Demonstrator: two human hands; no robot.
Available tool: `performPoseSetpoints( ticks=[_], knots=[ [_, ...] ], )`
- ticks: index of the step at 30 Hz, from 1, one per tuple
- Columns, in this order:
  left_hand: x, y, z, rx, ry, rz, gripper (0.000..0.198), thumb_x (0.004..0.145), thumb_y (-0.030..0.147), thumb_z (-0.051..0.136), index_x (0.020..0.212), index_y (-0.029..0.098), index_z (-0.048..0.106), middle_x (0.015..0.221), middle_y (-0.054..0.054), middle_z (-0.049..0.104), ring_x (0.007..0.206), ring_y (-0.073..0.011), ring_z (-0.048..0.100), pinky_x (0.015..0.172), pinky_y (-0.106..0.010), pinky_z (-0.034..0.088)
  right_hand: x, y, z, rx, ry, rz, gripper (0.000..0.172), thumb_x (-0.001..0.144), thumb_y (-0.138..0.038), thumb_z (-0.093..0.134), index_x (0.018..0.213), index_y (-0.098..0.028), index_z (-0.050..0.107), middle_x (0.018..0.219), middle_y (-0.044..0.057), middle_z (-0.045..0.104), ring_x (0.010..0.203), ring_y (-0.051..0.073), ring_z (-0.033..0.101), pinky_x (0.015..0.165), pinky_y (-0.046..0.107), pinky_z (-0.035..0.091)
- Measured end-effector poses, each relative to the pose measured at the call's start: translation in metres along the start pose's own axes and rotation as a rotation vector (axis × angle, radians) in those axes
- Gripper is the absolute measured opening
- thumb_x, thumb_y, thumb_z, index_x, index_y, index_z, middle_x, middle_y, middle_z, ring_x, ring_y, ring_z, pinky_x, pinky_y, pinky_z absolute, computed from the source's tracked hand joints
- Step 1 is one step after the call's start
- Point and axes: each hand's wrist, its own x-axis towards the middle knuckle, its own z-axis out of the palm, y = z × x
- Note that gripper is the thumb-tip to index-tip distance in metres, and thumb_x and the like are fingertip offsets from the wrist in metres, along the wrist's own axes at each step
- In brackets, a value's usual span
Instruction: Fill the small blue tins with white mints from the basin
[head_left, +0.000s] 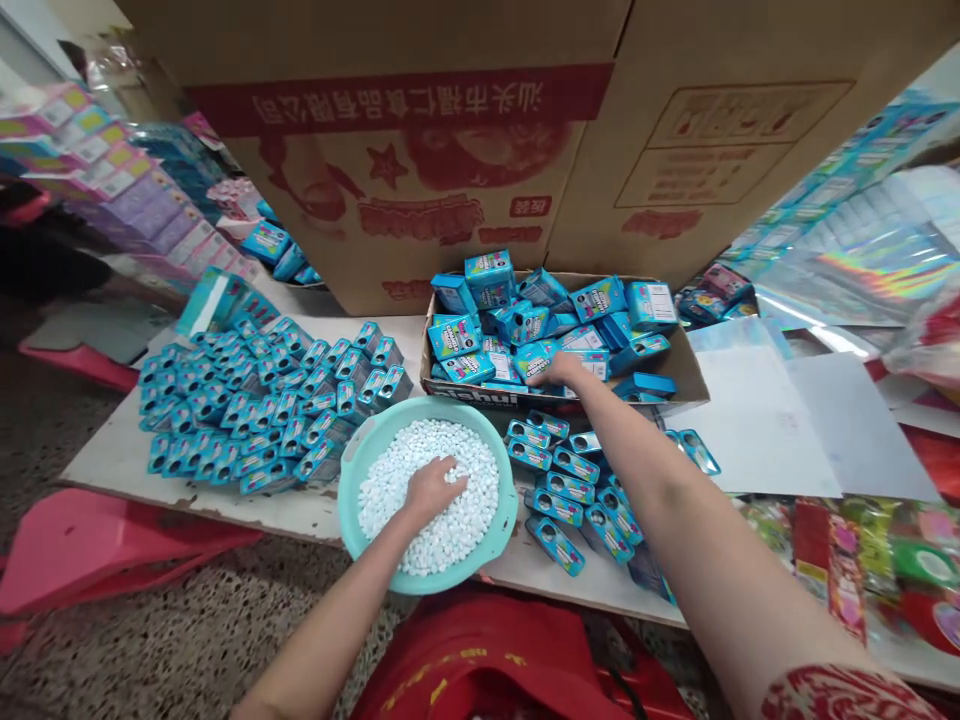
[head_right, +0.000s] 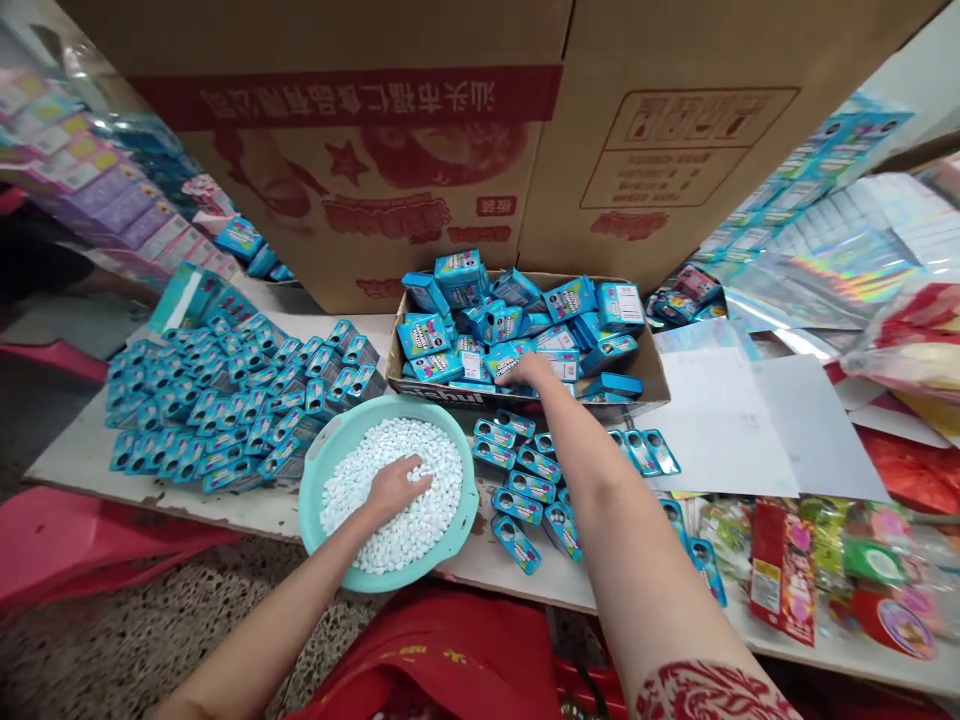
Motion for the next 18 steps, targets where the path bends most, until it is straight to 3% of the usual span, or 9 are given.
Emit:
performPoseSetpoints(
  ticks=[3,6,9,13,18],
  knots=[
    [0.0,-0.004,-0.005,-0.32,0.118,-0.12,0.017,0.056,0.032,0.073,0.069,0.023,0.065,0.081,-0.006,0.067,0.092,-0.0281,0.061,0.079,-0.033,0.045,-0.008,0.004,-0.006,-0.186,-0.063,0.263,0.038,0.055,-0.033,0.077,0.057,-0.022,0.041,0.07,0.004,0.056,0.081,0.023,0.059,0.075,0.038,0.043],
    [0.002,-0.002,-0.012,-0.691,0.158,-0.273,0.025,0.049,0.03,0.077,0.064,0.021,0.059,0.069,-0.004,0.064,0.071,-0.0222,0.061,0.059,-0.028,0.044,-0.014,-0.005,-0.022,-0.236,-0.033,0.272,0.036,0.055,-0.033,0.076,0.066,-0.018,0.045,0.071,0.003,0.057,0.077,0.02,0.059,0.074,0.038,0.041],
    [0.002,0.002,-0.022,-1.065,0.002,-0.377,0.029,0.055,0.035,0.074,0.071,0.019,0.055,0.062,0.0,0.059,0.048,-0.0118,0.052,0.042,-0.02,0.035,-0.028,-0.025,-0.038,-0.176,0.025,0.145,0.039,0.055,-0.034,0.078,0.079,-0.016,0.053,0.074,0.002,0.06,0.076,0.02,0.057,0.073,0.037,0.044],
    [0.003,0.004,-0.03,-1.41,-0.168,-0.48,0.024,0.065,0.034,0.064,0.078,0.018,0.053,0.066,-0.002,0.062,0.047,-0.0098,0.054,0.038,-0.017,0.033,-0.071,-0.061,-0.041,0.025,0.196,-0.174,0.048,0.063,-0.043,0.074,0.101,-0.019,0.059,0.098,0.005,0.064,0.091,0.021,0.057,0.082,0.039,0.046],
    [0.006,0.009,-0.034,-1.487,-0.264,-0.584,0.016,0.07,0.028,0.06,0.073,0.018,0.049,0.053,0.002,0.052,0.037,-0.0071,0.045,0.033,-0.015,0.027,-0.133,-0.1,-0.023,0.122,0.085,-0.186,0.044,0.063,-0.048,0.075,0.094,-0.019,0.065,0.093,0.005,0.065,0.088,0.022,0.061,0.082,0.038,0.047]
  ],
)
